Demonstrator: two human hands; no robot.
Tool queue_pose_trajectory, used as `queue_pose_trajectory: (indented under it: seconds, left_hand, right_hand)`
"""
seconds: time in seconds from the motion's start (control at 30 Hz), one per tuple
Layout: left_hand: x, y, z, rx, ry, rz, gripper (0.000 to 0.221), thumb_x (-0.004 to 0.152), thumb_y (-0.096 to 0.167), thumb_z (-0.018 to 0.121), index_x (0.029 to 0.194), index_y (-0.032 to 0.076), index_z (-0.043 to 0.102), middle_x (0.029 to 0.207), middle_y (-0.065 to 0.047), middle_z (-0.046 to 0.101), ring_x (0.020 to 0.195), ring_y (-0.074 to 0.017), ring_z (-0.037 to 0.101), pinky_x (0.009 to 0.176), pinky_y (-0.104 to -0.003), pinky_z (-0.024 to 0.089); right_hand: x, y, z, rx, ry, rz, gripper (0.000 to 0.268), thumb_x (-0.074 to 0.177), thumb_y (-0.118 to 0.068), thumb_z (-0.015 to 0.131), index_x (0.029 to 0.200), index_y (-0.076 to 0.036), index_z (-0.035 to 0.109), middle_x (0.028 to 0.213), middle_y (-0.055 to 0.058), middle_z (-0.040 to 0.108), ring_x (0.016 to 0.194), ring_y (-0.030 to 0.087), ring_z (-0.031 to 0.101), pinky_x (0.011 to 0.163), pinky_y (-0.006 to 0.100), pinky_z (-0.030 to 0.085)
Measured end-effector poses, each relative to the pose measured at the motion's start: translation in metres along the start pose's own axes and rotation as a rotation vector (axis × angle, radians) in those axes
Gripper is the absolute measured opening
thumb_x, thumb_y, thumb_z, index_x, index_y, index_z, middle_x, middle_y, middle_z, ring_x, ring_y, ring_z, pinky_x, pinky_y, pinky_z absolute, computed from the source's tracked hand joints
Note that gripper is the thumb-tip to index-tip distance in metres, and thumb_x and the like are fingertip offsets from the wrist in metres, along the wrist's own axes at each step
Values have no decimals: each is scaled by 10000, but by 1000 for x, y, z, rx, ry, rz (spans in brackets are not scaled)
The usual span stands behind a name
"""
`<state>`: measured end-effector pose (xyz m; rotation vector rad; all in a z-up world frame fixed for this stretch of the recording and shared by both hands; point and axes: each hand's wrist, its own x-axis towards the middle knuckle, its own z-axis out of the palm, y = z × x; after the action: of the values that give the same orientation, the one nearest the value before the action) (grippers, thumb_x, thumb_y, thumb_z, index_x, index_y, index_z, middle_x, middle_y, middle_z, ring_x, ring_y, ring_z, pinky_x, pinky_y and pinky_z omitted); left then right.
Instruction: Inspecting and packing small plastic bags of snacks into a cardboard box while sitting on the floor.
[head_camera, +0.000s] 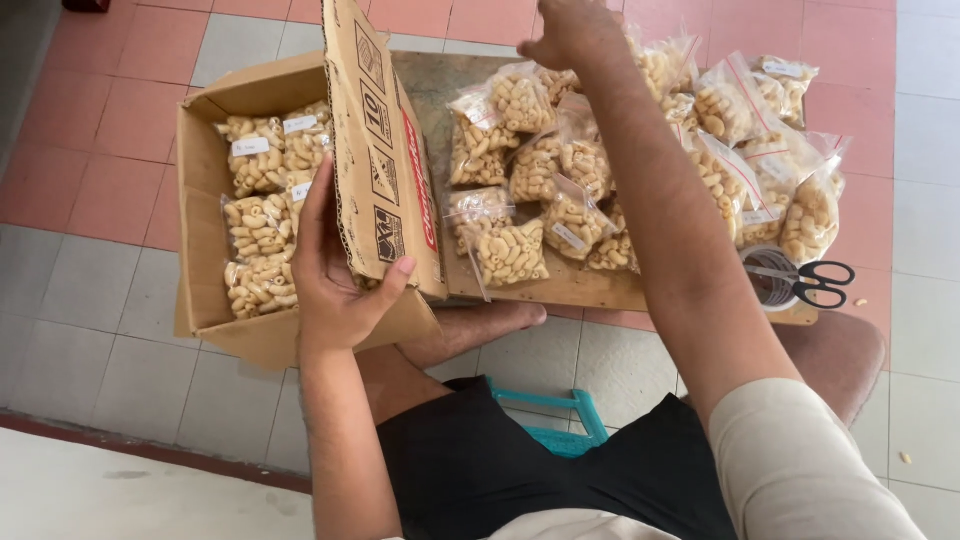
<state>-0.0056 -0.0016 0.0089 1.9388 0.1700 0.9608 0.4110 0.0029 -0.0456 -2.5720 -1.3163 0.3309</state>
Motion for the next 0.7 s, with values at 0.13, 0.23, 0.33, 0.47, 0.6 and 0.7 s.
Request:
queue_pose_trajectory:
  seconds: [0.13, 0.23, 0.33, 0.47, 0.6, 0.7]
  left_hand:
    - [1, 0, 0, -41, -14, -10, 890, 1008, 131, 807, 1715, 68, 270, 1762, -172, 373, 1668, -318, 407, 1443, -477, 391]
    - [1, 0, 1, -51, -22, -40, 920, 990, 135, 830, 1715, 66, 269, 1772, -168, 356, 1677, -308, 390, 1441, -464, 381]
    - [3, 0, 0, -36, -42, -14, 915, 1003, 150, 828, 1718, 67, 262, 1760, -185, 378, 1669, -321, 409, 1436, -480, 407]
    - [3, -2, -1, -15, -43, 4, 924, 997, 154, 838, 1718, 69, 266, 1763, -174, 378, 1670, -318, 410, 1440, -479, 403]
    - [4, -2, -1, -18, -94, 13, 928, 992, 212, 844, 1717, 89, 279, 1754, -149, 374, 1664, -318, 406, 1398, -487, 460]
    - [11, 6, 1, 95, -181, 19, 884, 989, 342, 830, 1692, 124, 341, 1739, -142, 398, 1650, -341, 416, 1340, -530, 512]
  right_hand:
    - [-28, -6, -20, -28, -124, 19, 676, 1073, -549, 684, 1581, -137, 514, 1521, 198, 577, 1324, 467, 561, 1050, 677, 493]
    - [-38, 11, -25, 122, 79, -30, 590, 1115, -402, 714, 1534, -43, 504, 1309, 217, 684, 1164, 414, 642, 1069, 614, 480]
    - [-49, 37, -26, 97, 72, -30, 447, 1076, -276, 713, 1438, -50, 580, 1306, 203, 695, 1149, 395, 645, 1001, 579, 501]
    - [-64, 67, -36, 44, 75, -33, 279, 1017, -87, 711, 1294, -60, 694, 1301, 183, 712, 1127, 367, 651, 898, 527, 532]
    - [-79, 77, -47, 40, 133, -43, 170, 1010, 22, 721, 1108, -85, 810, 1261, 144, 739, 1072, 333, 661, 785, 482, 559]
    - [-94, 77, -56, 103, 210, -83, 83, 1071, -32, 705, 1103, -62, 775, 1231, 161, 743, 1053, 354, 672, 811, 510, 556]
